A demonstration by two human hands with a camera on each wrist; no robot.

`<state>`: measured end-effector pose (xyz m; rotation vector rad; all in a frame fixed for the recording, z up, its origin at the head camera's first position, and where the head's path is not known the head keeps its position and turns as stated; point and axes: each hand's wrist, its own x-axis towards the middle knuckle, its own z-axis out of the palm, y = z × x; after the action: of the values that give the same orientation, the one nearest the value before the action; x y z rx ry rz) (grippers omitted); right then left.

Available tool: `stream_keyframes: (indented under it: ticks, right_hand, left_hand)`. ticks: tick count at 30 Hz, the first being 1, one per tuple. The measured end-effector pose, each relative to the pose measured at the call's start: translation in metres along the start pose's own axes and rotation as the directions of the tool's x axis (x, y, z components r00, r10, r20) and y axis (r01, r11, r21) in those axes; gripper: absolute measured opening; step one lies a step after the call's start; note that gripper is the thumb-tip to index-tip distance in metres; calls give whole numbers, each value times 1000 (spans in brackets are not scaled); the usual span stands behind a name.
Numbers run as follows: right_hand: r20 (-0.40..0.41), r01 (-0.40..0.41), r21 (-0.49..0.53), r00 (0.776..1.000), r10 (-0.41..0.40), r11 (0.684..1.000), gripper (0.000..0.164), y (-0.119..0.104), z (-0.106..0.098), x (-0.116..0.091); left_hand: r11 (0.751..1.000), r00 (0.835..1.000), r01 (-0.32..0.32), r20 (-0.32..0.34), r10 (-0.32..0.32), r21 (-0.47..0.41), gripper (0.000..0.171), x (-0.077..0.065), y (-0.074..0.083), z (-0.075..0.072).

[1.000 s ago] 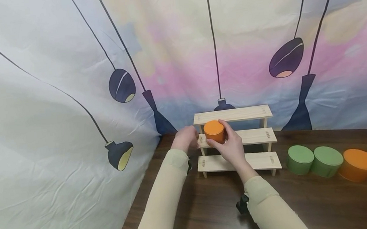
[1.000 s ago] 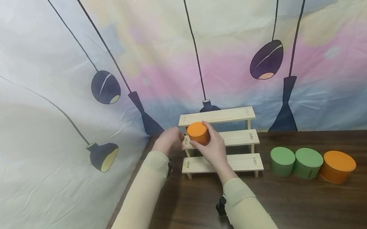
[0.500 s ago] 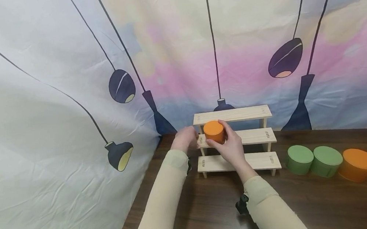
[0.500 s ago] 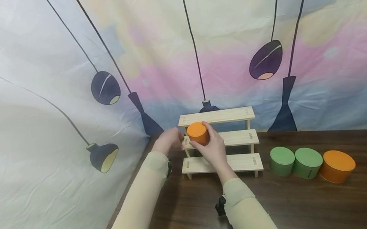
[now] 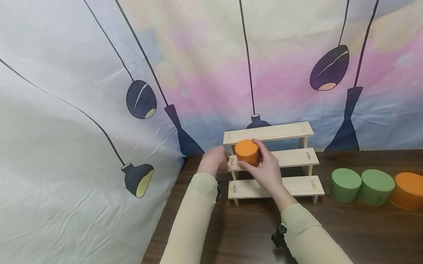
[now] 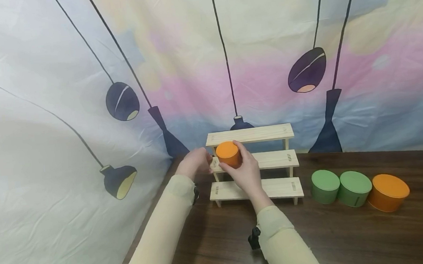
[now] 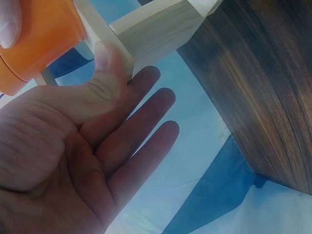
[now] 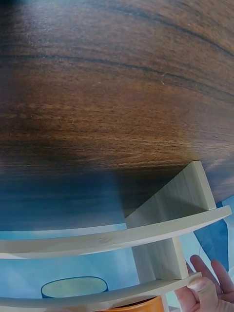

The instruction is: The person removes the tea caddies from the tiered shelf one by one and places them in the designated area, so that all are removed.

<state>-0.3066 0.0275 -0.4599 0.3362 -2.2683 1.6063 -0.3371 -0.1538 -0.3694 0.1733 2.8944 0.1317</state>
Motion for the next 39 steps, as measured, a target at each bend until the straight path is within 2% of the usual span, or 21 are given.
stream_keyframes:
  ticks: [15,20,25,30,39]
  right_hand:
    - [38,-21,52,999,19,998,88,-1,-3,-1]
    - [49,-30,53,998,27,998,93,-1,-3,-2]
    - [52,-30,46,998,27,999,93,-1,-4,-2]
    - [53,-22,42,998,20,999,92,-1,-4,-2]
    - [60,-16,47,998,13,999,92,0,-6,-2]
  left_hand:
    - [1000,1000,11,1,-11,-7,24,-4,3,-1]
    - [1000,1000,15,9,-15,-14,25,-4,3,-2]
    - [1000,1000,14,-15,-14,-4,18,-5,3,0]
    - [1000,1000,15,-12,-15,-5,13,-5,3,1]
    - [1000,1000,15,-2,-15,-6,18,-4,4,0]
